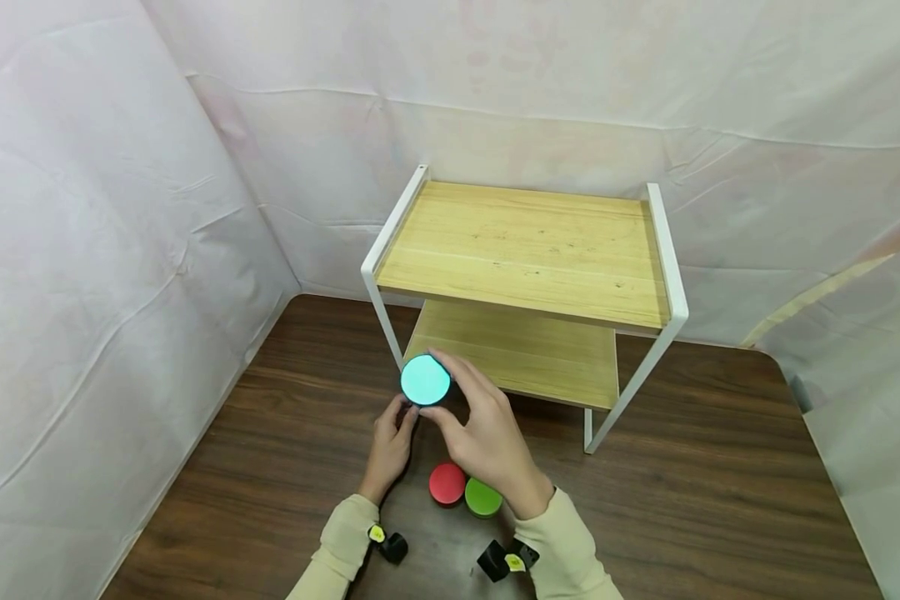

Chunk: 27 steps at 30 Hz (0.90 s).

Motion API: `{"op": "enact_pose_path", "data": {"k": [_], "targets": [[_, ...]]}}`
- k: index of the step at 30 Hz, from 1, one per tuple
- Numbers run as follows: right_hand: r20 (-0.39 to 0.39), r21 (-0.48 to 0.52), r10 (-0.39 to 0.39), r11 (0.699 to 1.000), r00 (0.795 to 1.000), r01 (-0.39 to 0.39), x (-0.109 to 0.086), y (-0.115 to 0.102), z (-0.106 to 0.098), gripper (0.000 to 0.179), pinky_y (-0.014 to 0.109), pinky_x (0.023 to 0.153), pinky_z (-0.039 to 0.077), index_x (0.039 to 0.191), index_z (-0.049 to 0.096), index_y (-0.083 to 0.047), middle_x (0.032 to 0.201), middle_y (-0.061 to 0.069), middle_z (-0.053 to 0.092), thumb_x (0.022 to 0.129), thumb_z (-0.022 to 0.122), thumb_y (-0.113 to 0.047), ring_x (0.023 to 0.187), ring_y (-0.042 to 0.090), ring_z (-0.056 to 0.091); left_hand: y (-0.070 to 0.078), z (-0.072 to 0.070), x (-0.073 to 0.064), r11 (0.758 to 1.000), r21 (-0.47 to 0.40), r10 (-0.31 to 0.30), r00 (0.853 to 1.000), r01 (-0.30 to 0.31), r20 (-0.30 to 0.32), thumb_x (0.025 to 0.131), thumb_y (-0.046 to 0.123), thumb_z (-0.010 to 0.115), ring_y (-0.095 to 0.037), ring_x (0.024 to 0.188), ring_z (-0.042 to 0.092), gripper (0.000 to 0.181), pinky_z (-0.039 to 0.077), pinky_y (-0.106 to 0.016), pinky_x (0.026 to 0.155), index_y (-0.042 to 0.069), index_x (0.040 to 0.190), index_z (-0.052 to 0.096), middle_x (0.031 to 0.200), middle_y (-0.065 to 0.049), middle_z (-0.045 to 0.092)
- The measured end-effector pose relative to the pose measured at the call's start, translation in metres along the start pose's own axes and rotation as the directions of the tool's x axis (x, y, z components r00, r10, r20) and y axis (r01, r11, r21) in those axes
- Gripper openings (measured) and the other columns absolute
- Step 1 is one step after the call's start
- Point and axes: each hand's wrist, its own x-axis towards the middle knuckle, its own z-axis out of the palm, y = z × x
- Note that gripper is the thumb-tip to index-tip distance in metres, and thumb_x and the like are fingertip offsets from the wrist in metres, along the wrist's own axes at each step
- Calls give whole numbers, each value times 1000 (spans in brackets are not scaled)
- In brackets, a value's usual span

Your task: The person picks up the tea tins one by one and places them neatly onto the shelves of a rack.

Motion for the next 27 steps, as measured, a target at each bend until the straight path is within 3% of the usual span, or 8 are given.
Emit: {"op": "enact_pose_path", "data": {"k": [7, 15, 27], "targets": [[5, -8, -6, 1000, 1000, 6, 12, -9, -2, 78, 34, 114, 49, 156, 52, -19, 150, 7, 62, 88, 83, 1, 139, 21, 60, -1, 1, 1, 1000, -6, 29, 999, -29, -15, 110, 20, 56, -31, 111, 72, 19, 57, -26, 94, 12, 121, 70, 113, -11, 77], [5, 0, -44, 999, 999, 44, 29, -22, -6, 76, 36, 116, 49, 156, 52, -14, 152, 3, 61, 88, 83, 1, 139, 21, 60, 3, 0, 0, 999, 37, 13, 1000, -13, -4, 111, 21, 53, -27, 113, 72, 24, 57, -28, 97, 9, 124, 69, 115, -10, 77], [25, 39, -116, 993, 993, 115, 49, -36, -10, 73, 37, 116, 49, 155, 52, -11, 154, 6, 59, 89, 81, 3, 141, 21, 59, 3, -1, 1, 998, 33, 57, 998, -57, 13, 111, 12, 52, -28, 113, 71, 22, 56, -28, 98, 3, 125, 67, 115, -12, 75]]}}
